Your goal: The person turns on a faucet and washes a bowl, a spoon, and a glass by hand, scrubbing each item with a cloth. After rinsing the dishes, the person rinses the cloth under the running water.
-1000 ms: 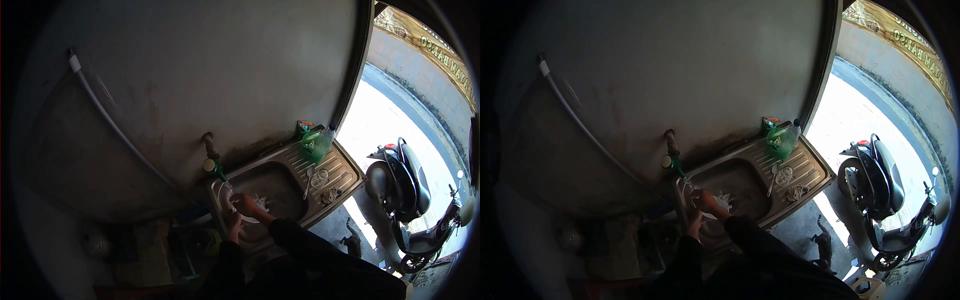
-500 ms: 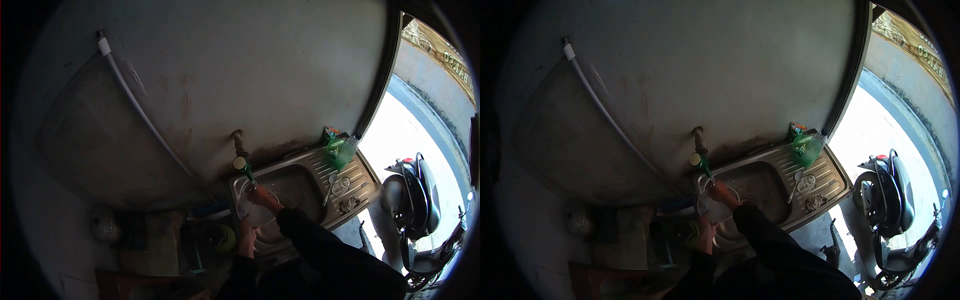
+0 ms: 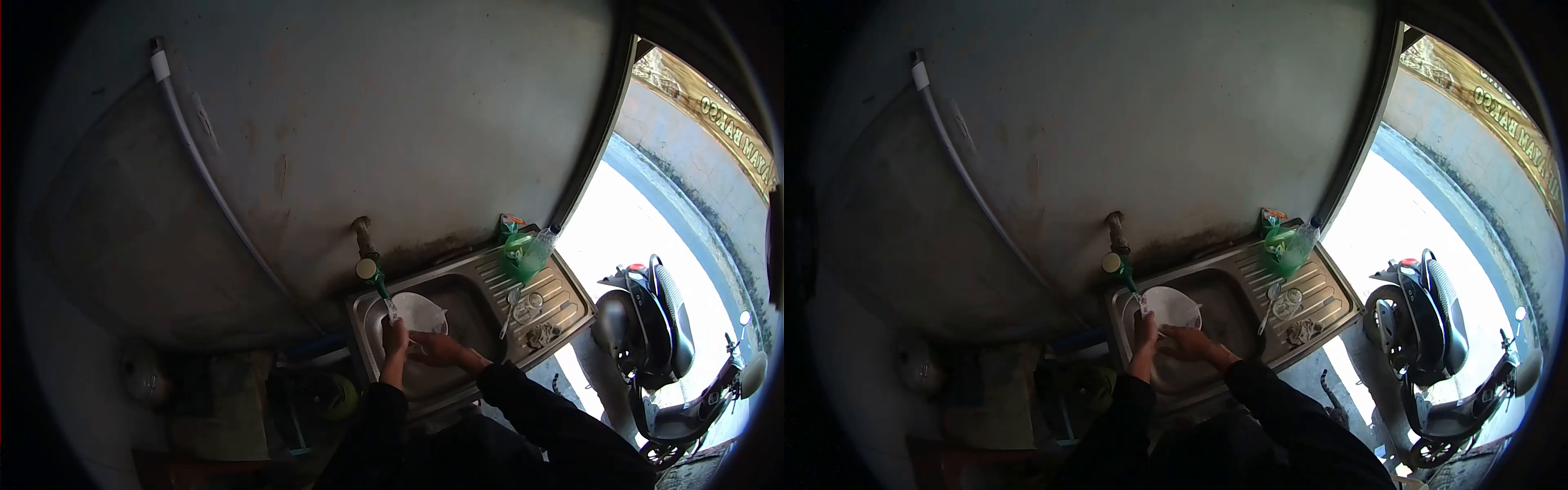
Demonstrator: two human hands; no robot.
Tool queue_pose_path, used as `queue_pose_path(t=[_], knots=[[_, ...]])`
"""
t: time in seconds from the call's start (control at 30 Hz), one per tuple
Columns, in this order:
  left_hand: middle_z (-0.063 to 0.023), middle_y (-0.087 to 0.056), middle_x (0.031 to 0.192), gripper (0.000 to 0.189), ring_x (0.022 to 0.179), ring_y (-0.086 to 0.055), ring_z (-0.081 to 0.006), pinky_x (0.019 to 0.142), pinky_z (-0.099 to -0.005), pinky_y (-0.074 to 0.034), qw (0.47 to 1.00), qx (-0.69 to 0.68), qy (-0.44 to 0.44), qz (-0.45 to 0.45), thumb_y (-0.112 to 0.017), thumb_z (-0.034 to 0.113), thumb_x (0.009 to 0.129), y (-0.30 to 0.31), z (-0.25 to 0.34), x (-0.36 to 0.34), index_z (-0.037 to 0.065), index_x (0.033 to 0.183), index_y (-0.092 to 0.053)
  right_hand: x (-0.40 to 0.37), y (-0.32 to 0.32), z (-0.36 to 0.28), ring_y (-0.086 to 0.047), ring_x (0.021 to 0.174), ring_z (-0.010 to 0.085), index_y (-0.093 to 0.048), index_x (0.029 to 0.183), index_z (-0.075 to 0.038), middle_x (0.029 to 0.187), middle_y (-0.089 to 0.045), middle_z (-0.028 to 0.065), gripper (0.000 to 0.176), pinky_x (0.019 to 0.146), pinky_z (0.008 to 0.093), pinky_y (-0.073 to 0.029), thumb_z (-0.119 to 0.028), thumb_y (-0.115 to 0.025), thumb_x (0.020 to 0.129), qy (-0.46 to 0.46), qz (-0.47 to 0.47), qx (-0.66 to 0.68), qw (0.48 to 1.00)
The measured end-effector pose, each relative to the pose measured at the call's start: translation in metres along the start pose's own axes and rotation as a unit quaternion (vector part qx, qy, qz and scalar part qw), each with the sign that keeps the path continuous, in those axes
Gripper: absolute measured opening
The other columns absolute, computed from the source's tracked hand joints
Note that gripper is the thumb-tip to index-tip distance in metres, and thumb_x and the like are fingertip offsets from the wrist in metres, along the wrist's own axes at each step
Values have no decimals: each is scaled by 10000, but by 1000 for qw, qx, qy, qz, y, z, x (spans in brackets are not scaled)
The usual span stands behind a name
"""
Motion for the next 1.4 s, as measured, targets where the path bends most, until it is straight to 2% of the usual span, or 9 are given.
queue_pose_path(t=[0.17, 0.27, 0.5, 0.67, 0.83, 1.07, 1.13, 1.23, 1.4], knots=[[-198, -472, 960, 456, 904, -428, -359, 789, -380, -324, 958, 274, -83, 14, -446, 334, 695, -7, 24, 1, -6, 997, -422, 13, -13, 7, -501, 768, 329, -481, 960, -61, 930, -501, 161, 287, 649, 403, -394, -208, -464, 714, -59, -48, -142, 987], [-182, -505, 905, 445, 880, -452, -317, 755, -356, -347, 929, 347, -133, -1, -454, 397, 692, -5, 33, 1, 10, 906, -512, 15, -19, 12, -507, 673, 339, -500, 901, -43, 779, -533, 168, 296, 580, 375, -394, -235, -515, 676, 24, 174, 37, 984], [-83, -504, 938, 448, 908, -453, -219, 715, -315, -357, 970, -126, -167, -126, -379, 430, 743, 9, -36, 36, 64, 981, -478, 19, 3, -16, -553, 626, 249, -535, 696, 47, 623, -523, 202, 316, 535, 341, -394, -266, -538, 658, -158, 209, 231, 937], [-75, -434, 1034, 558, 869, -442, -237, 671, -373, -375, 944, -232, 222, -78, -415, 497, 694, 13, -7, -7, 117, 1097, -356, 29, 0, -10, -551, 622, 270, -532, 693, 47, 626, -530, 200, 310, 533, 346, -393, -261, -536, 658, -136, 198, 175, 955], [-75, -437, 992, 561, 732, -483, -209, 514, -286, -392, 978, -104, 137, -118, -435, 497, 676, 17, 4, -2, 114, 1077, -346, 37, -8, -1, -532, 708, 319, -516, 918, -58, 804, -537, 191, 289, 581, 363, -423, -208, -498, 671, -10, -13, -129, 991], [-86, -445, 968, 439, 764, -502, -231, 522, -322, -434, 886, -406, 210, -81, -399, 346, 735, 20, -64, 35, 106, 1092, -314, 37, 2, 5, -408, 992, 283, -427, 1072, -144, 1076, -422, 140, 384, 778, 426, -343, -305, -401, 724, -62, -206, 7, 977], [-98, -442, 981, 451, 830, -478, -241, 591, -351, -425, 926, -333, 168, -52, -399, 336, 738, 20, -50, 16, 87, 1100, -300, 37, -9, 41, -223, 1126, 293, -285, 1176, -178, 1221, -246, 108, 491, 817, 539, -244, -391, -366, 741, 92, -249, -300, 916], [-121, -436, 1004, 454, 927, -432, -251, 703, -370, -393, 974, -220, 57, 3, -400, 310, 742, 12, -10, -16, 42, 1095, -300, 36, -16, 48, -108, 1159, 309, -162, 1216, -199, 1277, -84, 79, 537, 786, 626, -163, -417, -320, 751, -109, -99, -288, 946], [-134, -434, 1007, 405, 933, -424, -241, 773, -316, -343, 976, -201, -86, -17, -410, 245, 740, 14, -24, 8, -17, 1044, -358, 59, -51, 39, -58, 1175, 276, -79, 1231, -205, 1279, -32, 106, 655, 849, 577, -79, -462, -374, 705, -9, -118, -15, 993]])
Point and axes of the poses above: each hand's wrist, its own x-axis towards the middle knuckle, its own y-axis out of the back of the hand, z = x × y, the point moved 1 cm from there along x, towards the middle knuckle
